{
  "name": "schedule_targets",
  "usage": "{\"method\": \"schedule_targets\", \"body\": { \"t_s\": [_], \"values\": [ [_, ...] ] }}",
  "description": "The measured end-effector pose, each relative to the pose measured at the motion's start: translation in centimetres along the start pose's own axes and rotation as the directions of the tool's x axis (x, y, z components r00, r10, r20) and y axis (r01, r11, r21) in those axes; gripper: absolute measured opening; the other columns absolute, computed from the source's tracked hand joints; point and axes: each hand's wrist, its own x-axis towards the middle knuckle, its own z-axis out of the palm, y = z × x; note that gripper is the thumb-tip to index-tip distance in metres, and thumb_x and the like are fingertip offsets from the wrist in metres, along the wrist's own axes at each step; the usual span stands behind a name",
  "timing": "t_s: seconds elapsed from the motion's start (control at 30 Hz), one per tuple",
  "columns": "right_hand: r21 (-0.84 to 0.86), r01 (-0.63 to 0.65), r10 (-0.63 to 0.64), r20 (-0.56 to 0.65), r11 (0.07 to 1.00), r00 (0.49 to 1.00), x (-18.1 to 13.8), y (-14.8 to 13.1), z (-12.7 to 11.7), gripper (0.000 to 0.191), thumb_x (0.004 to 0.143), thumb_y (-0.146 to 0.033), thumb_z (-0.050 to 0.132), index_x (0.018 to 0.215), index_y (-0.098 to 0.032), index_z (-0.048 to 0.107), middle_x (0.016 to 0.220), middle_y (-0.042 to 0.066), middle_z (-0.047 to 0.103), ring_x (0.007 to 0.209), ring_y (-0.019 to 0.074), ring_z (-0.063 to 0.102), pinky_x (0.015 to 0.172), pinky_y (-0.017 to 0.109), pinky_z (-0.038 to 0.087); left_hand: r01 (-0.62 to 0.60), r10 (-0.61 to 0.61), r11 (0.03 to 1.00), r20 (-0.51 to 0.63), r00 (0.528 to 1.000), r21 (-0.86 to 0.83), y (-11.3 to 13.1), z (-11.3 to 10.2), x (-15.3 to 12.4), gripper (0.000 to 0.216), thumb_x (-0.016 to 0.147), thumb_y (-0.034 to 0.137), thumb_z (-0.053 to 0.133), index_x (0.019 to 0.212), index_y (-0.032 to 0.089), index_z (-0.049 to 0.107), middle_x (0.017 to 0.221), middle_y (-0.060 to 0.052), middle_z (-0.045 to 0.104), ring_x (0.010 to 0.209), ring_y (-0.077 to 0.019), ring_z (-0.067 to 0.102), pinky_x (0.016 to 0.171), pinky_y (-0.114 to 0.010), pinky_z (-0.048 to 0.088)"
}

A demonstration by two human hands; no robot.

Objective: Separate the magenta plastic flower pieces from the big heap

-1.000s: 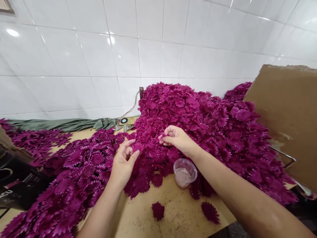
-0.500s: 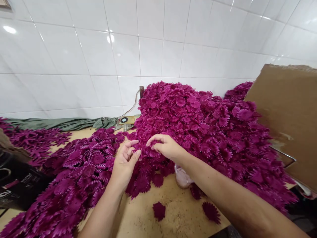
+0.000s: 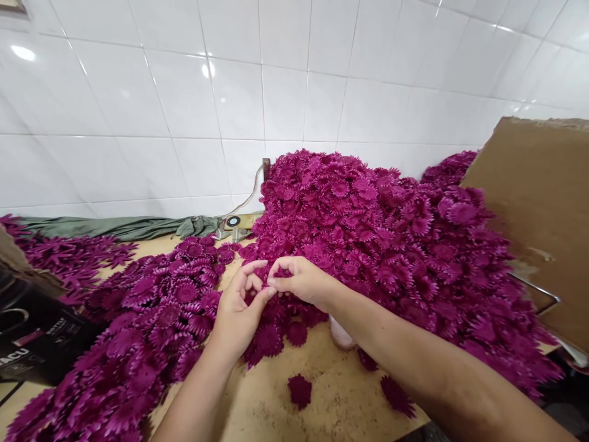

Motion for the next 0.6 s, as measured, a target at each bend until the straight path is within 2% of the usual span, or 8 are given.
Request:
{"method": "schedule_targets", "body": {
  "t_s": [0.1, 0.2, 0.23, 0.27, 0.33, 0.4, 0.47, 0.6],
  "values": [
    [-0.224, 0.067, -0.120, -0.234, 0.972, 0.965, 1.0, -0.2, -1.2, 0.012, 0.068, -0.013, 0.054, 0.059, -0.017, 0.048, 0.052, -0.006, 0.045, 0.051, 0.0076, 0.039, 0.052, 0.022, 0.031, -0.012, 0.009, 1.000, -0.097, 0.995, -0.028, 0.3, -0.4, 0.0, 0.024, 0.068, 0.028, 0.061, 0.090, 0.018, 0.058, 0.053, 0.008, 0.040, 0.050, -0.0083, 0.040, 0.053, -0.020, 0.035],
    [-0.327, -0.020, -0.183, -0.579, 0.945, 0.794, 1.8, -0.1, -4.5, 0.012, 0.070, -0.015, 0.051, 0.059, -0.018, 0.046, 0.056, -0.004, 0.048, 0.055, 0.0092, 0.041, 0.055, 0.023, 0.032, -0.037, 0.022, 0.998, -0.271, 0.962, -0.049, 0.3, -1.5, 0.3, 0.026, 0.067, 0.033, 0.062, 0.088, 0.019, 0.058, 0.053, 0.007, 0.042, 0.051, -0.0085, 0.041, 0.053, -0.019, 0.036],
    [-0.317, -0.039, -0.168, -0.599, 0.948, 0.783, 1.8, -0.1, -5.5, 0.014, 0.072, -0.018, 0.049, 0.059, -0.018, 0.045, 0.054, -0.004, 0.046, 0.053, 0.0093, 0.040, 0.053, 0.023, 0.032, -0.029, 0.015, 0.999, -0.305, 0.952, -0.039, 0.1, -1.9, 0.5, 0.028, 0.066, 0.034, 0.063, 0.089, 0.019, 0.058, 0.056, 0.007, 0.045, 0.053, -0.0089, 0.043, 0.054, -0.020, 0.037],
    [-0.308, -0.037, -0.160, -0.589, 0.951, 0.792, 1.7, 0.0, -6.3, 0.013, 0.073, -0.019, 0.048, 0.060, -0.018, 0.046, 0.053, -0.004, 0.046, 0.051, 0.0093, 0.040, 0.053, 0.024, 0.032, -0.009, 0.003, 1.000, -0.312, 0.950, -0.017, -0.1, -2.2, 0.8, 0.031, 0.064, 0.034, 0.064, 0.091, 0.019, 0.058, 0.061, 0.005, 0.049, 0.056, -0.0097, 0.046, 0.057, -0.021, 0.038],
    [-0.305, 0.000, -0.155, -0.484, 0.952, 0.861, 1.1, 0.1, -6.8, 0.010, 0.072, -0.020, 0.050, 0.063, -0.016, 0.049, 0.054, -0.004, 0.048, 0.051, 0.0094, 0.041, 0.055, 0.024, 0.034, 0.031, -0.008, 0.997, -0.283, 0.959, 0.076, -0.7, -2.6, 1.2, 0.031, 0.063, 0.035, 0.064, 0.089, 0.019, 0.061, 0.077, -0.001, 0.058, 0.070, -0.0140, 0.053, 0.070, -0.026, 0.041],
    [-0.327, 0.052, -0.172, -0.351, 0.944, 0.920, 0.5, 0.1, -6.1, 0.006, 0.070, -0.021, 0.054, 0.066, -0.016, 0.053, 0.058, -0.003, 0.051, 0.054, 0.0098, 0.043, 0.058, 0.024, 0.035, 0.029, 0.019, 0.981, -0.242, 0.970, 0.191, -1.3, -2.4, 1.4, 0.026, 0.064, 0.035, 0.063, 0.085, 0.019, 0.065, 0.094, -0.006, 0.061, 0.092, -0.0202, 0.054, 0.088, -0.033, 0.036],
    [-0.350, 0.099, -0.202, -0.272, 0.931, 0.941, 0.0, 0.1, -4.7, 0.006, 0.069, -0.021, 0.055, 0.068, -0.016, 0.055, 0.060, -0.003, 0.052, 0.056, 0.0098, 0.044, 0.059, 0.024, 0.035, 0.009, 0.046, 0.968, -0.211, 0.976, 0.249, -1.5, -1.9, 1.3, 0.022, 0.065, 0.034, 0.062, 0.080, 0.021, 0.068, 0.102, -0.008, 0.062, 0.107, -0.0234, 0.049, 0.098, -0.035, 0.028],
    [-0.330, 0.123, -0.210, -0.244, 0.936, 0.947, 0.0, 0.2, -2.4, 0.006, 0.070, -0.019, 0.054, 0.066, -0.015, 0.053, 0.060, -0.003, 0.051, 0.057, 0.0091, 0.045, 0.059, 0.023, 0.036, 0.065, -0.042, 0.981, -0.127, 0.991, 0.182, -1.1, -0.6, 0.5, 0.019, 0.066, 0.035, 0.062, 0.077, 0.021, 0.069, 0.087, -0.005, 0.068, 0.091, -0.0230, 0.058, 0.090, -0.036, 0.037]
  ]
}}
